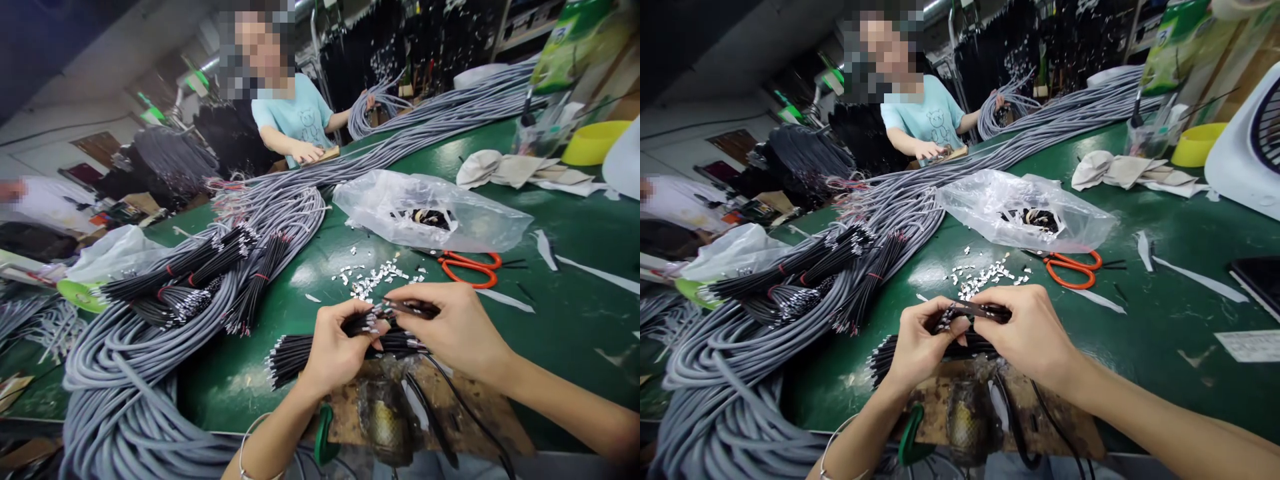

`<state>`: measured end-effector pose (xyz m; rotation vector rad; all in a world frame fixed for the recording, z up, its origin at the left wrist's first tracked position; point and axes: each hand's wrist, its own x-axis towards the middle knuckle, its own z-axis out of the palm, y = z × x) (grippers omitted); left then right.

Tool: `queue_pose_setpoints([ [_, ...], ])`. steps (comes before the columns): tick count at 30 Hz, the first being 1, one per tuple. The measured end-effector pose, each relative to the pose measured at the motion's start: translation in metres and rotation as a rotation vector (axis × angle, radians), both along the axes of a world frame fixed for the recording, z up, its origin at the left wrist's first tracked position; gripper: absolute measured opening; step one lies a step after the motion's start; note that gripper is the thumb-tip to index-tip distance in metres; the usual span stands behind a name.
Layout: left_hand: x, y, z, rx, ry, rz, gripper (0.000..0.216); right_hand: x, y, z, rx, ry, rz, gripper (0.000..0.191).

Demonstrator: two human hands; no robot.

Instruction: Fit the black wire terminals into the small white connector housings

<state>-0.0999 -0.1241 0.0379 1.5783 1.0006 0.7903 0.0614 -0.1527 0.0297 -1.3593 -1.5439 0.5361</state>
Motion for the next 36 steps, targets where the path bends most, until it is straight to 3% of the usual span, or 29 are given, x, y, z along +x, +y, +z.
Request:
queue_pose_setpoints([
  [5, -0.001, 0.002, 0.006, 0.049, 0.045, -0.046, 0.021, 0.009, 0.007, 0.000, 0.070, -0.071, -0.171, 0.019],
  [9, 0.004, 0.004, 0.008, 0.159, 0.054, 0.063, 0.013, 0.008, 0.006, 0.004, 0.059, 0.016, -0.103, 0.019],
  [12, 0.005, 0.004, 0.003, 0.127, 0.041, 0.111, 0.012, 0.005, 0.004, 0.003, 0.023, 0.079, -0.023, 0.018],
  [17, 0.001, 0.001, -0.004, 0.210, 0.138, 0.087, 0.009, 0.003, 0.001, 0.000, -0.018, 0.121, 0.068, 0.015],
  [22, -0.004, 0.001, 0.000, 0.268, 0.256, -0.029, 0.011, 0.003, 0.001, 0.002, -0.003, 0.111, 0.018, 0.020],
  [25, -0.003, 0.002, 0.003, 0.242, 0.207, 0.047, 0.012, 0.004, 0.001, 0.002, -0.022, 0.084, 0.014, 0.031],
  [32, 0.000, 0.003, 0.007, 0.157, 0.032, 0.315, 0.014, -0.001, -0.002, -0.002, -0.021, -0.117, 0.065, 0.035],
  [36, 0.000, 0.004, 0.007, 0.166, 0.009, 0.338, 0.018, -0.003, -0.005, -0.006, 0.047, -0.214, 0.080, 0.029],
])
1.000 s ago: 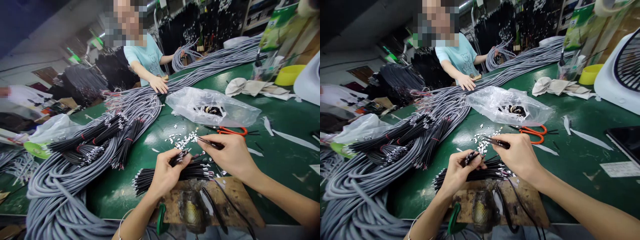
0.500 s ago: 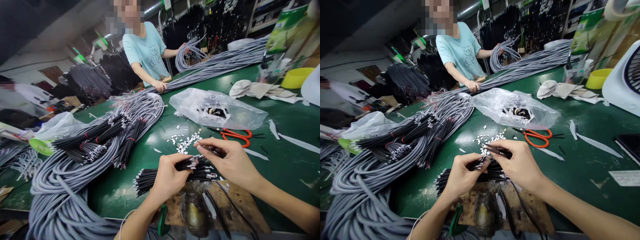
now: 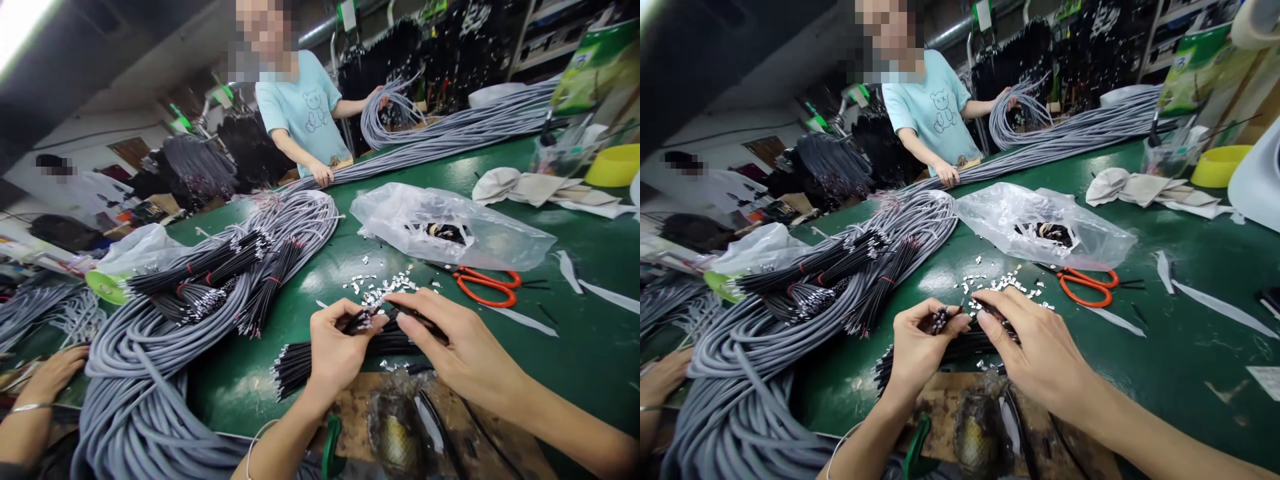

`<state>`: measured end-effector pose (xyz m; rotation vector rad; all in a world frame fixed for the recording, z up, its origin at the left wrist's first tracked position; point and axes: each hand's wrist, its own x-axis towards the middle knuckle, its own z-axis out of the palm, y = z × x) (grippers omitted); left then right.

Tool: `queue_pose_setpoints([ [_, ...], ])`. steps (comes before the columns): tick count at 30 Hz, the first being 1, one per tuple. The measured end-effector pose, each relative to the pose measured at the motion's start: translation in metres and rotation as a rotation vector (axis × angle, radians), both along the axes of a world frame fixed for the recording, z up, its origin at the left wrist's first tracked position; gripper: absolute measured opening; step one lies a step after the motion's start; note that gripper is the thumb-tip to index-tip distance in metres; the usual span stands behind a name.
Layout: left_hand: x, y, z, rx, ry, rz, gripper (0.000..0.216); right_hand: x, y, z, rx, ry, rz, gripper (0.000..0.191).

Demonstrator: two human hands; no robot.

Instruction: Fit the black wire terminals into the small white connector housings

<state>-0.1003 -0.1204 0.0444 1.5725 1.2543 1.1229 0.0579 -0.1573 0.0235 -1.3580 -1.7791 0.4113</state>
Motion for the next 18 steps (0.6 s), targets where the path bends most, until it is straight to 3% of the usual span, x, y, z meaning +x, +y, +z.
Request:
queue_pose_setpoints([
  [12, 0.0004, -0.0015, -0.0047, -0.002, 0.025, -0.029, 0.022, 0.0013, -0.0018, -0.0001, 0.013, 0.027, 0.042, 0.027],
  [18, -0.0004, -0.0013, 0.0016, -0.062, 0.033, -0.106, 0.020, 0.0034, -0.0015, 0.0030, 0.043, 0.051, 0.017, 0.025],
])
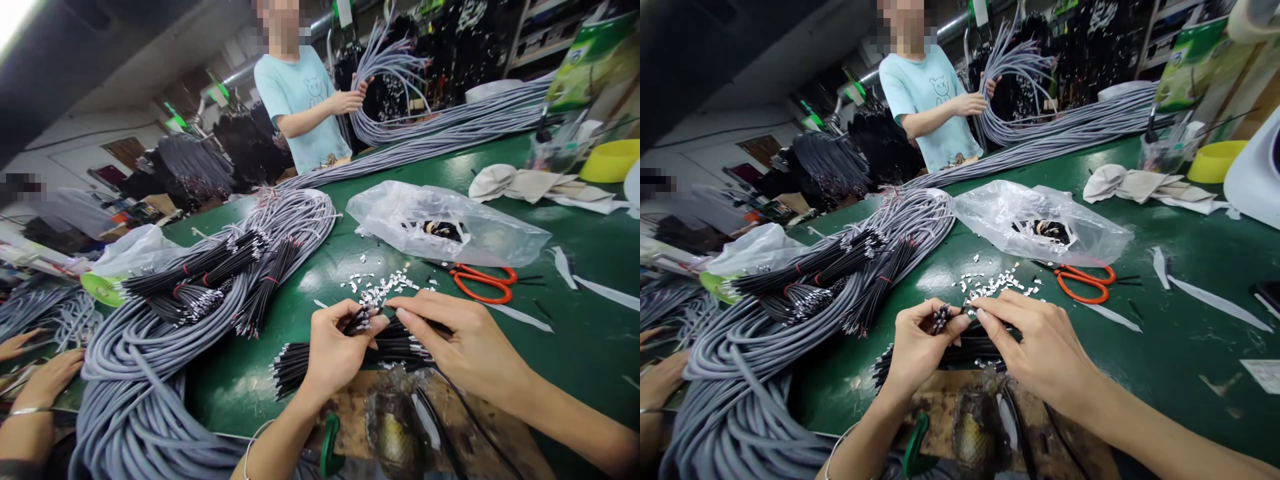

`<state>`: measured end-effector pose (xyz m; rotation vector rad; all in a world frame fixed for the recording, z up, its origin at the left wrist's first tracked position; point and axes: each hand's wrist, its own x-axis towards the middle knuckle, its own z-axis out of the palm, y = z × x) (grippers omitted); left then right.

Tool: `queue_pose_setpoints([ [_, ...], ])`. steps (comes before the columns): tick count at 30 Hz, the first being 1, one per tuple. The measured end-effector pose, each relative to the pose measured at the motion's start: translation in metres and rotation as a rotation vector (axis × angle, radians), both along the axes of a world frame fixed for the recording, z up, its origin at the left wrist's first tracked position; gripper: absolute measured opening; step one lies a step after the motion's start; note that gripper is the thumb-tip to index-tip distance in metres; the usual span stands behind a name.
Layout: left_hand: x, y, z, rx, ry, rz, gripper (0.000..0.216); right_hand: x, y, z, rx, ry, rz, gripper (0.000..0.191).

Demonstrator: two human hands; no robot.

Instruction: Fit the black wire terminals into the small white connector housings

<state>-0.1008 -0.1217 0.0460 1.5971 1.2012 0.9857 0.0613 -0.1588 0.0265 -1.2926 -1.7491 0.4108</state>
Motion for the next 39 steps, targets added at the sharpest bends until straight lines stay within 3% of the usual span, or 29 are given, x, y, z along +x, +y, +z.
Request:
queue_pose_setpoints([
  [7, 0.001, -0.003, -0.001, 0.027, 0.024, -0.099, 0.019, -0.001, 0.005, 0.003, -0.096, 0.213, -0.049, 0.021],
  [10, 0.001, -0.003, -0.004, 0.012, 0.006, -0.096, 0.015, -0.002, 0.003, 0.004, -0.165, 0.285, 0.008, 0.019],
  [15, 0.002, -0.003, -0.005, 0.024, -0.002, -0.064, 0.016, -0.003, -0.001, 0.006, -0.138, 0.320, 0.002, 0.016],
  [27, 0.004, -0.004, -0.003, -0.095, -0.088, -0.070, 0.018, -0.003, 0.001, 0.002, -0.064, 0.273, -0.030, 0.014],
  [34, 0.004, -0.005, -0.008, 0.055, 0.010, -0.050, 0.015, -0.007, 0.001, 0.001, -0.100, 0.255, -0.044, 0.018],
  [39, 0.004, -0.003, -0.011, 0.066, 0.040, -0.031, 0.014, -0.008, 0.000, 0.002, -0.134, 0.261, -0.063, 0.020],
])
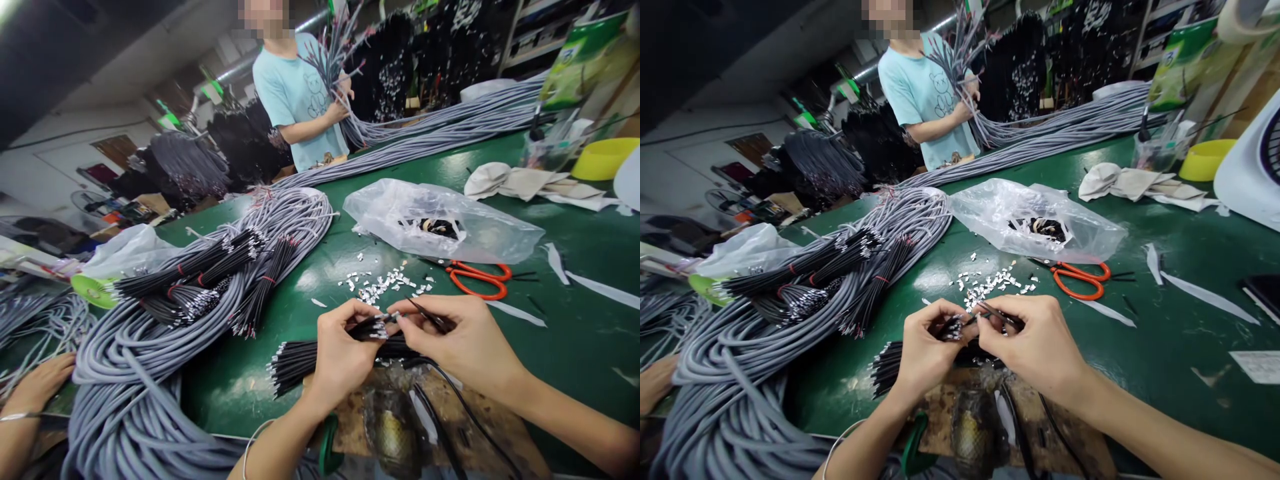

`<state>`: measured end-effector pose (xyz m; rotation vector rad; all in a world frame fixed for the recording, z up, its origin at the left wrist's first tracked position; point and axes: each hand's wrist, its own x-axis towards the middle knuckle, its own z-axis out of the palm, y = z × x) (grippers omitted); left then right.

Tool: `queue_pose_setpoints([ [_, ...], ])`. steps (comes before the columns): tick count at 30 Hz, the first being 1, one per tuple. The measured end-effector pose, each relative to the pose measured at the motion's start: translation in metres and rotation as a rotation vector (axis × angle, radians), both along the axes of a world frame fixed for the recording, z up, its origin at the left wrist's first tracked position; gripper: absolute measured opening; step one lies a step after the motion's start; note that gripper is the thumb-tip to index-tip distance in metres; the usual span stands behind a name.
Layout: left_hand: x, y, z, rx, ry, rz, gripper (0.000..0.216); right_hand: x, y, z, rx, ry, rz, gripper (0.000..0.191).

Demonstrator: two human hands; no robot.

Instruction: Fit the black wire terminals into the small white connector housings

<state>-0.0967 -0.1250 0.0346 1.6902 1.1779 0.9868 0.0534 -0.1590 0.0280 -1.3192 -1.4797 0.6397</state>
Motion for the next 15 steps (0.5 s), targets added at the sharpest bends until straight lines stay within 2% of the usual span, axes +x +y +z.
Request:
queue_pose_setpoints([
  [15, -0.0012, -0.0012, -0.0018, 0.011, 0.035, 0.001, 0.016, 0.0010, -0.0001, -0.0001, -0.031, 0.010, -0.012, 0.018],
])
